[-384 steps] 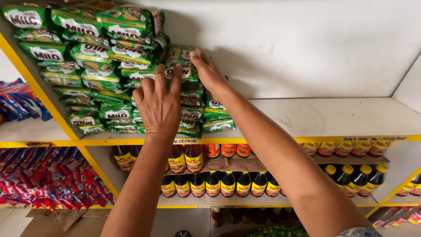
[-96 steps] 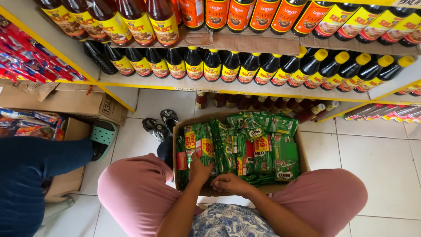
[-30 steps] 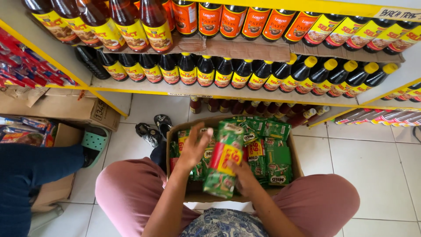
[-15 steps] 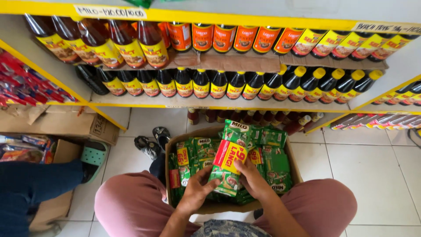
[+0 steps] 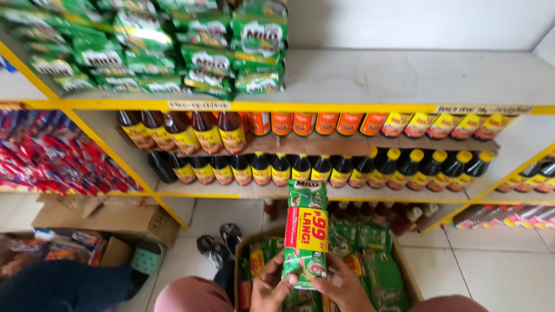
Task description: Stocking Milo drink packets from a cardboard box onto grocery store shelves.
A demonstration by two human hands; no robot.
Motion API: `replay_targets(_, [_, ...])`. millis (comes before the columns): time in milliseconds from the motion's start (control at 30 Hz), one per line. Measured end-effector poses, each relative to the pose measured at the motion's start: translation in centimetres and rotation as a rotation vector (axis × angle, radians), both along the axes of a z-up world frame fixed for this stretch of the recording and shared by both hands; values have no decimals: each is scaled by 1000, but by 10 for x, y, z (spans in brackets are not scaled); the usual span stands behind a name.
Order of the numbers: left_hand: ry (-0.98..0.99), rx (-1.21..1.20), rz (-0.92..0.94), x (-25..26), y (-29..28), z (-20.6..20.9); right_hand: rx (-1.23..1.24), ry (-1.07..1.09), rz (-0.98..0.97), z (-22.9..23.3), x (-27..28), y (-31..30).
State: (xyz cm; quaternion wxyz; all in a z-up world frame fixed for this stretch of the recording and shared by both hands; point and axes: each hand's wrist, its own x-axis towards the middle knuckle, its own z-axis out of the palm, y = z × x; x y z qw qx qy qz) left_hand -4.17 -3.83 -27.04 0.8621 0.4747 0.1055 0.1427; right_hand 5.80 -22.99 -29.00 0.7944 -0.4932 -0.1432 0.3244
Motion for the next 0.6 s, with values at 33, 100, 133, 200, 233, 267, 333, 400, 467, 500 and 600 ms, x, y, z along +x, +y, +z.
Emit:
replay_targets(33, [-117,-19,-50,0,3,19,15,-26,4,16,2,3])
replay_targets(100, [-246,-24,-105,0,12,59,42,-66,7,58,6,9])
replay_targets(133, [-267,45,-153,0,18,81,48,-82,13,83,6,13])
replay_targets(200, [-296,123,-200,1,29,120,62,-107,20,136,5,21])
replay_targets(233, [-299,220,-209,3,33,136,56,-143,33,163,5,25])
replay_targets(267, [-302,317,-217,4,37,153,49,-180,46,190,4,28])
replay_targets(333, [-332,339,-181,8,42,182,63,-277,50,215,12,35])
replay_targets(400, [-368,365,-146,14,48,209,81,-381,52,242,19,44])
replay_targets(467, [-319,450,-42,23,54,232,88,-501,48,270,26,51])
replay_targets(500, [-337,458,-38,26,57,245,96,-520,48,283,30,57])
replay_targets(600, [-430,457,-12,37,63,282,91,-563,51,315,46,73])
